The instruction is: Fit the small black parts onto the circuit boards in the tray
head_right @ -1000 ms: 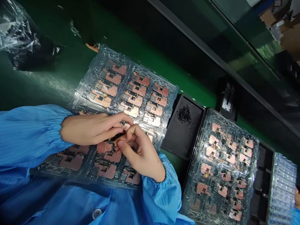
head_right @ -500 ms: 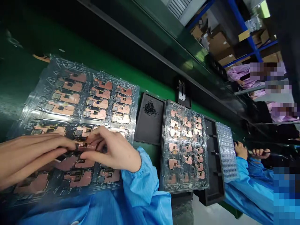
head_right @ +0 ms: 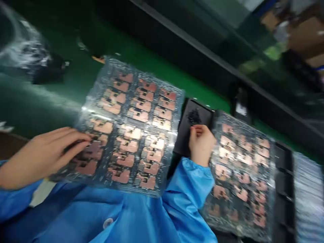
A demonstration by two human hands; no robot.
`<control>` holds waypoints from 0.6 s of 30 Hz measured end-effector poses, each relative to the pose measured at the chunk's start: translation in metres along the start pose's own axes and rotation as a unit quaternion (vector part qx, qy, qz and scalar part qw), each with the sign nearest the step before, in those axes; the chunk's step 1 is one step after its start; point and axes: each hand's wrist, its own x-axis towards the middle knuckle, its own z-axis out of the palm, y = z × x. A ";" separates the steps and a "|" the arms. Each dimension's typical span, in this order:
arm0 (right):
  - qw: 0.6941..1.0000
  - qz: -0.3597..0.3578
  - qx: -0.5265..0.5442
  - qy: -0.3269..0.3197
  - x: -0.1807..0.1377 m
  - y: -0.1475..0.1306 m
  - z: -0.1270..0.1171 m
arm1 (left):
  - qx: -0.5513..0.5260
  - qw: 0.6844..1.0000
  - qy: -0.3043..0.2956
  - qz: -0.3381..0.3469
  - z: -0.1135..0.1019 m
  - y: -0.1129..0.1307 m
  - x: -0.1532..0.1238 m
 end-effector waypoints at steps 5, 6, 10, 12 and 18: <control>0.994 -0.025 -0.102 0.001 0.008 -0.001 0.006 | 0.139 0.989 0.029 0.032 -0.004 0.009 0.010; 0.993 -0.032 -0.117 0.001 0.009 -0.001 0.007 | 0.151 0.987 0.037 0.033 -0.004 0.010 0.010; 0.990 -0.038 -0.134 0.008 0.009 -0.002 0.008 | 0.172 0.983 0.050 0.037 -0.002 0.009 0.006; 0.989 -0.033 -0.147 0.007 0.010 -0.002 0.008 | 0.167 0.984 0.055 0.040 -0.001 0.008 0.003; 0.981 -0.022 -0.194 0.003 0.013 -0.003 0.011 | 0.157 0.985 0.049 0.042 -0.003 0.006 -0.017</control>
